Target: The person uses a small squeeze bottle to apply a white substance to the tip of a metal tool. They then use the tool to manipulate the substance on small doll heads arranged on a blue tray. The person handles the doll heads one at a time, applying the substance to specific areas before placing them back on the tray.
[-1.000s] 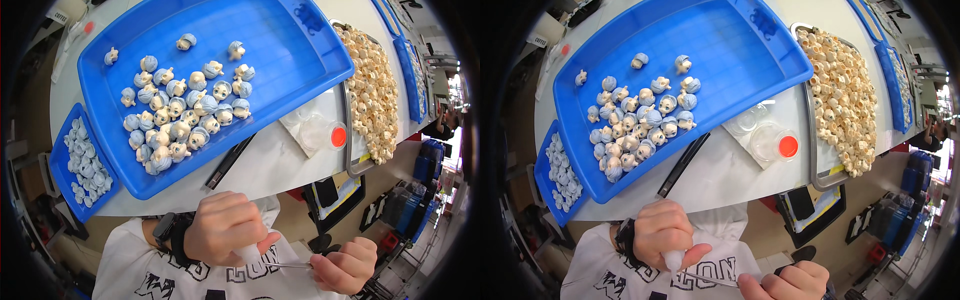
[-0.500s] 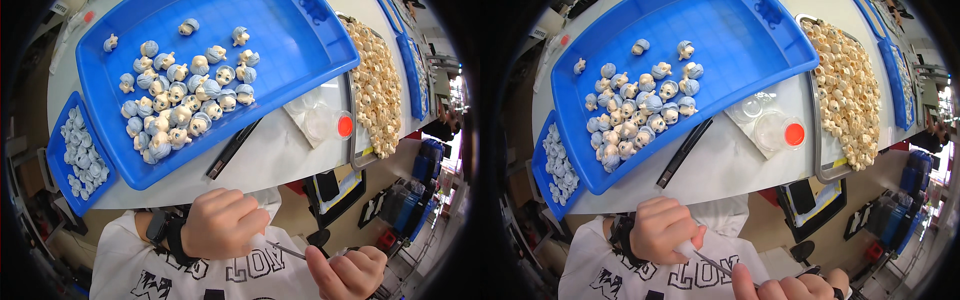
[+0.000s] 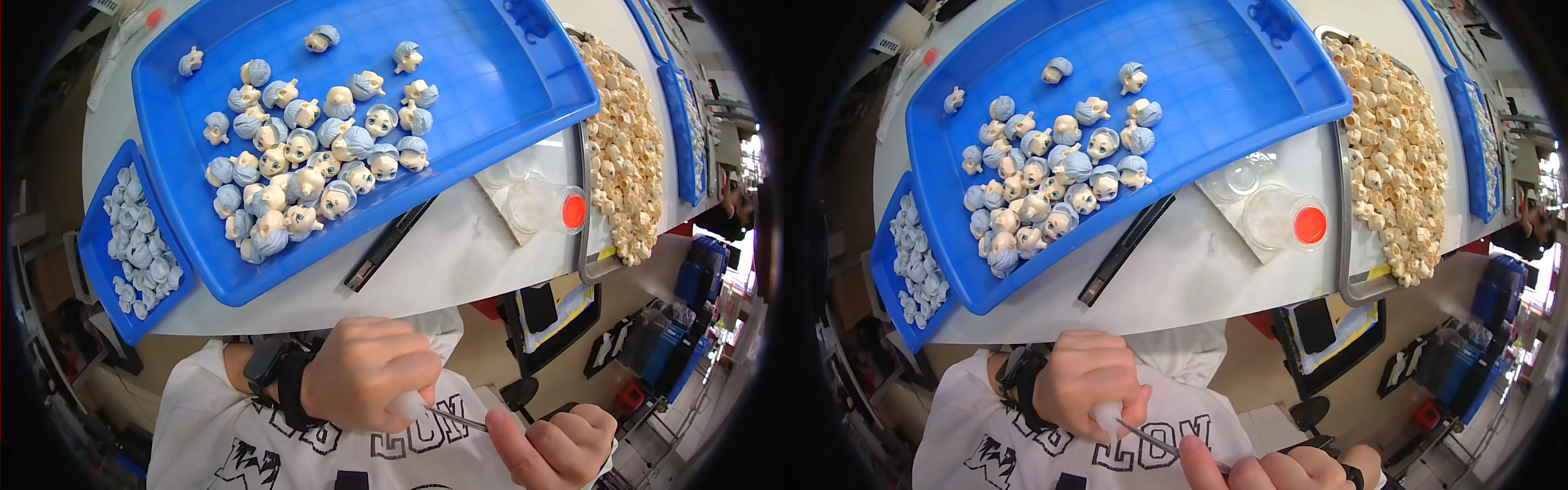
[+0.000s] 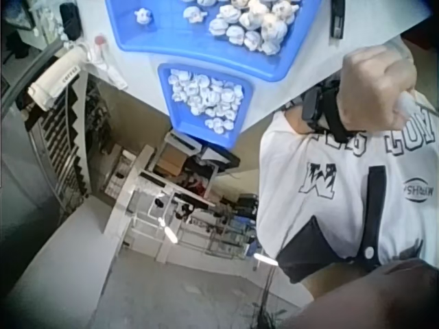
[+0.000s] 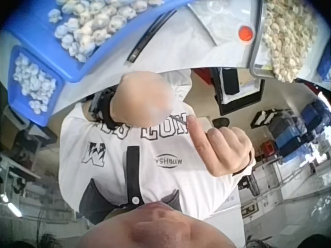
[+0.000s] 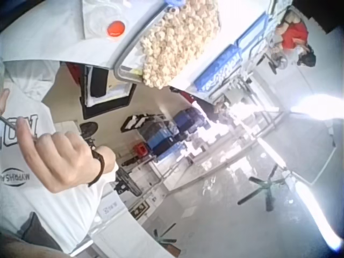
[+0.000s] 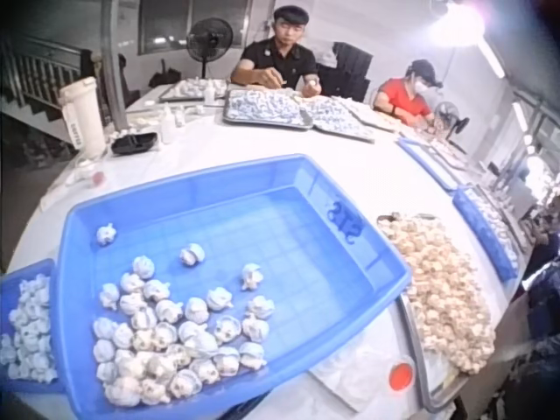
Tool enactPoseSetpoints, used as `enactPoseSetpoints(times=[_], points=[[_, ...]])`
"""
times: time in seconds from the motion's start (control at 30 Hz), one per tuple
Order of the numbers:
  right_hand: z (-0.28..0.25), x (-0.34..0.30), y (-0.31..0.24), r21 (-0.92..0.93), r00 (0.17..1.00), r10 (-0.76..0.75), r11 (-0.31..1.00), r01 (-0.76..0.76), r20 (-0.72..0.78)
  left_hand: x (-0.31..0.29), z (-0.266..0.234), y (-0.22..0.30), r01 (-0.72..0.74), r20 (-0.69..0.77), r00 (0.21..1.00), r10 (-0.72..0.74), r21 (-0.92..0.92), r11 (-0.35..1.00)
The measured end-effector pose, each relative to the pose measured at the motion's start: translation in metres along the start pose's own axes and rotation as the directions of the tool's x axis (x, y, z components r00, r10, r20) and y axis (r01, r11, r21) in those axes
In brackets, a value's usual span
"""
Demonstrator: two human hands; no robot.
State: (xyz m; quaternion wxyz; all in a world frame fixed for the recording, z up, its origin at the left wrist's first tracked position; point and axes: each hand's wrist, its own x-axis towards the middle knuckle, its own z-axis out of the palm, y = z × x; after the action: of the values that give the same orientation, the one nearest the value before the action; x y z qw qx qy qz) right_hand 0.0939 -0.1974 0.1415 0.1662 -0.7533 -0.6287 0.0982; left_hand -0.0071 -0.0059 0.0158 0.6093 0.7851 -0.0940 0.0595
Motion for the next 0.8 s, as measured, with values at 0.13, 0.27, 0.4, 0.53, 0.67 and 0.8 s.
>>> enactPoseSetpoints(times=[0.13, 0.27, 0.4, 0.53, 0.67, 0.8], points=[[0.005, -0.001, 0.000, -0.022, 0.999, -0.023, 1.000, 0.022, -0.046, 0.000, 0.000, 0.000, 0.000, -0.029, 1.000, -0.001, -0.027, 1.000], [0.015, -0.002, 0.000, -0.029, 0.993, -0.030, 0.999, 0.027, -0.114, 0.001, 0.000, -0.001, -0.002, -0.043, 0.999, -0.001, -0.066, 0.998], [0.019, -0.003, 0.002, -0.028, 0.987, -0.030, 0.999, 0.026, -0.155, -0.001, 0.003, 0.000, 0.005, -0.063, 0.998, -0.015, -0.155, 0.988], [0.008, -0.002, 0.000, -0.044, 0.995, 0.011, 0.999, -0.016, -0.102, 0.002, 0.004, 0.001, -0.019, -0.089, 0.996, 0.009, -0.109, 0.994], [0.000, -0.001, 0.001, -0.075, 0.997, -0.003, 0.997, -0.003, -0.074, 0.003, 0.003, 0.001, -0.046, -0.103, 0.994, 0.039, -0.061, 0.997], [-0.007, -0.001, 0.002, -0.081, 1.000, -0.009, 0.997, 0.008, -0.012, 0.003, 0.004, 0.000, -0.046, -0.114, 0.993, 0.042, -0.036, 0.998]])
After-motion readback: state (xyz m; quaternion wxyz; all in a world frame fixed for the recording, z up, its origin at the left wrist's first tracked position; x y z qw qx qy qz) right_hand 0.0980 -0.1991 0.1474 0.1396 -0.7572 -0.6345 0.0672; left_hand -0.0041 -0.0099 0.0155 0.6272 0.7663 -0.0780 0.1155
